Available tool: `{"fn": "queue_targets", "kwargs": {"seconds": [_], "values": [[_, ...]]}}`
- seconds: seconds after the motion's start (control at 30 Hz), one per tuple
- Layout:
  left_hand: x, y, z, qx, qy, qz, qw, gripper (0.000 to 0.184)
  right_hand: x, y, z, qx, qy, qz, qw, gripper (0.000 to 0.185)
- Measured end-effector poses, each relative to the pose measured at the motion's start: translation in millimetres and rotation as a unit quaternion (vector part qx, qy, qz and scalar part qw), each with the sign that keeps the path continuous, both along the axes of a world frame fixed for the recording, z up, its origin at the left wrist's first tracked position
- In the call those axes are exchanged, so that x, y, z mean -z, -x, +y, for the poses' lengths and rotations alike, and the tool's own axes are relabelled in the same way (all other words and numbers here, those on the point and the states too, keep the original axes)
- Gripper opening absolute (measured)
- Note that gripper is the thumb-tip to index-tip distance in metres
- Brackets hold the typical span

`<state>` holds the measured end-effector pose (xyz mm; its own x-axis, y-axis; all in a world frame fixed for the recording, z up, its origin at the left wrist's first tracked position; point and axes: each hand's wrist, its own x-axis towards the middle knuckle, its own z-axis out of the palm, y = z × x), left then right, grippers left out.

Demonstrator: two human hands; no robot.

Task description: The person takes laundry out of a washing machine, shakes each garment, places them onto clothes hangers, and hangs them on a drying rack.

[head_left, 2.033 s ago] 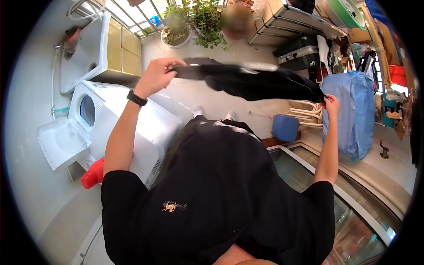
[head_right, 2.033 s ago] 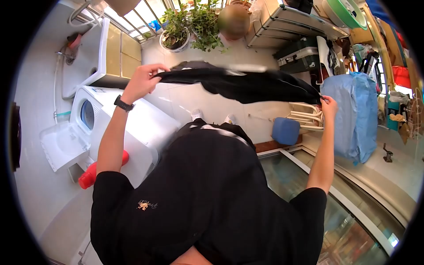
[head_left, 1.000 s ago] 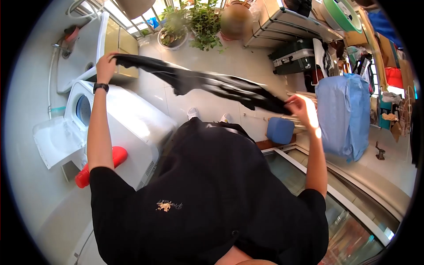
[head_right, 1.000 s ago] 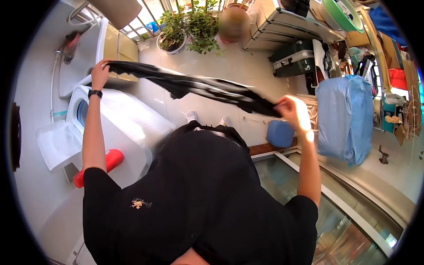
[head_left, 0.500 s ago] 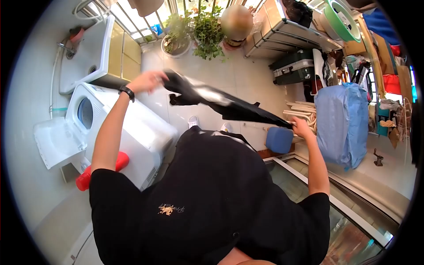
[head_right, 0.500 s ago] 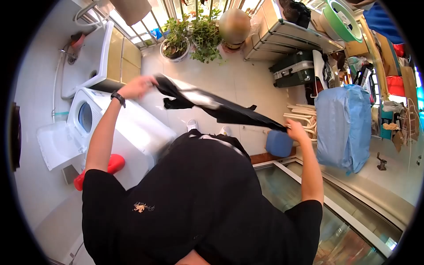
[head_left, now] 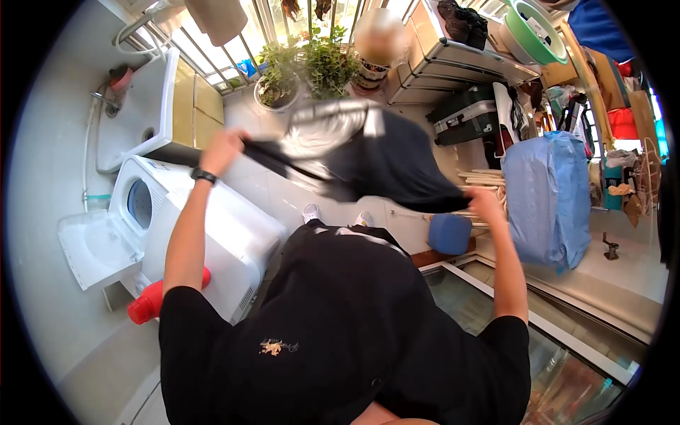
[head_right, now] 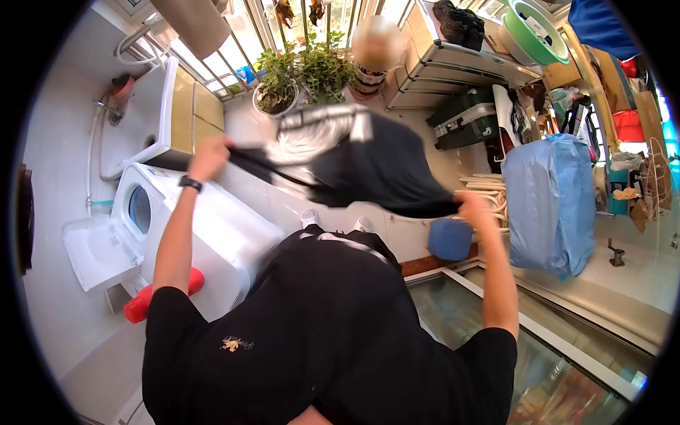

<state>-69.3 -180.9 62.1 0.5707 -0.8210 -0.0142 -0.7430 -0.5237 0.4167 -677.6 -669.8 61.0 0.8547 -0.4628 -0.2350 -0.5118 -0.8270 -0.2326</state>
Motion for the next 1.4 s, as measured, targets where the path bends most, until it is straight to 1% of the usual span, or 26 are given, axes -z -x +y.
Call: {"fn": "queue_targets", "kwargs": {"seconds": [0.03,0.07,0.1,0.13,0.2,0.23,0.27,0.3,0.33,0.37,0.47,0.5,0.53,0.6,0.63,0.73,0.8,0.83,0.87,0.93,0.97,1.07,1.1,1.23,1.33,1.4], "values": [[-50.8,-8.5,-3.4,-0.105,0.066,0.089,0.988,0.030,-44.7,-12.5,0.2,0.126,0.035,-0.054,0.990,0.024],[-88.5,-4.6,-4.7,-0.179,0.131,0.102,0.970,0.028,-93.6,-28.5,3.6,0.248,0.058,-0.125,0.959,0.024],[-70.1,6.4,-9.3,-0.135,0.135,0.050,0.980,0.027,-88.7,-24.2,0.2,0.270,0.130,-0.263,0.917,0.024],[-34.8,19.3,-15.4,-0.092,0.144,-0.006,0.985,0.027,-79.4,-22.9,-5.3,0.282,0.200,-0.399,0.849,0.023],[24.6,36.0,-17.8,-0.006,0.156,-0.122,0.980,0.026,-6.1,-26.2,-0.8,0.005,0.305,-0.310,0.900,0.018],[34.8,28.5,-6.2,0.072,0.075,-0.043,0.994,0.028,-6.9,-23.7,-4.0,0.022,0.229,-0.300,0.926,0.018],[19.4,27.9,-4.7,0.147,-0.006,0.038,0.988,0.031,-13.7,-18.8,-14.4,0.037,0.152,-0.288,0.945,0.018],[-4.7,3.0,-8.7,-0.001,0.044,0.085,0.995,0.027,-20.6,-15.1,-26.4,0.055,0.074,-0.275,0.957,0.018],[-46.0,-1.3,-15.4,-0.151,0.087,0.138,0.975,0.023,-32.0,-8.1,-28.6,0.074,-0.009,-0.252,0.965,0.018],[-40.1,14.9,-9.0,-0.158,0.118,0.157,0.968,0.021,-91.4,-29.3,-11.7,0.246,0.043,-0.203,0.947,0.018],[-52.8,18.3,-22.7,-0.161,0.250,0.167,0.940,0.016,-52.2,-35.7,8.5,0.170,0.141,-0.317,0.922,0.018],[-39.2,22.2,-20.2,-0.146,0.117,0.248,0.951,0.007,-34.7,-26.8,7.0,0.112,0.136,-0.157,0.972,0.016],[-23.7,15.6,-12.2,-0.088,0.059,0.187,0.977,0.010,-32.3,-20.7,8.5,0.143,0.069,-0.055,0.986,0.014],[-18.6,-14.5,4.7,-0.133,0.127,0.160,0.970,0.012,-35.0,-4.4,-20.8,0.185,0.102,-0.261,0.942,0.013],[-18.7,-29.4,10.5,-0.149,0.157,0.214,0.953,0.012,-46.6,-3.0,-19.6,0.209,0.107,-0.269,0.934,0.014],[-76.2,-7.3,-6.8,-0.222,0.207,0.250,0.919,0.014,-101.9,-27.5,-10.6,0.264,0.118,-0.306,0.907,0.017],[-79.4,15.7,-19.3,-0.158,0.201,0.326,0.910,0.014,-110.4,-44.9,1.7,0.281,0.105,-0.327,0.896,0.019],[-81.2,27.8,-24.5,-0.126,0.198,0.362,0.902,0.015,-101.4,-38.6,-7.1,0.233,0.111,-0.316,0.913,0.020],[-82.7,41.4,-28.3,-0.077,0.148,0.400,0.901,0.017,-95.6,-30.9,-17.4,0.240,0.099,-0.303,0.917,0.021],[-77.5,51.9,-28.2,-0.004,0.085,0.415,0.906,0.021,-83.4,-10.0,-42.8,0.253,0.075,-0.276,0.924,0.021],[-78.8,52.3,-26.4,-0.018,0.085,0.393,0.915,0.024,-81.9,-6.1,-47.4,0.272,0.069,-0.304,0.910,0.021],[-39.6,18.8,-4.6,-0.165,0.138,0.416,0.883,0.024,-95.1,3.0,-50.1,0.355,0.000,-0.361,0.863,0.020],[-36.1,12.2,2.7,-0.179,0.142,0.422,0.878,0.018,-99.2,-0.7,-46.9,0.360,-0.004,-0.375,0.854,0.020],[-24.2,29.0,10.9,-0.130,0.017,0.439,0.889,0.015,-111.8,-14.4,-43.8,0.287,-0.127,-0.430,0.847,0.021],[-30.6,52.6,-0.4,-0.073,0.010,0.473,0.878,0.011,-139.9,-29.2,-36.3,0.304,-0.083,-0.421,0.851,0.022],[-21.6,51.0,0.9,-0.081,0.019,0.494,0.865,0.009,-166.7,-40.5,-24.9,0.304,-0.001,-0.396,0.867,0.023]]}}
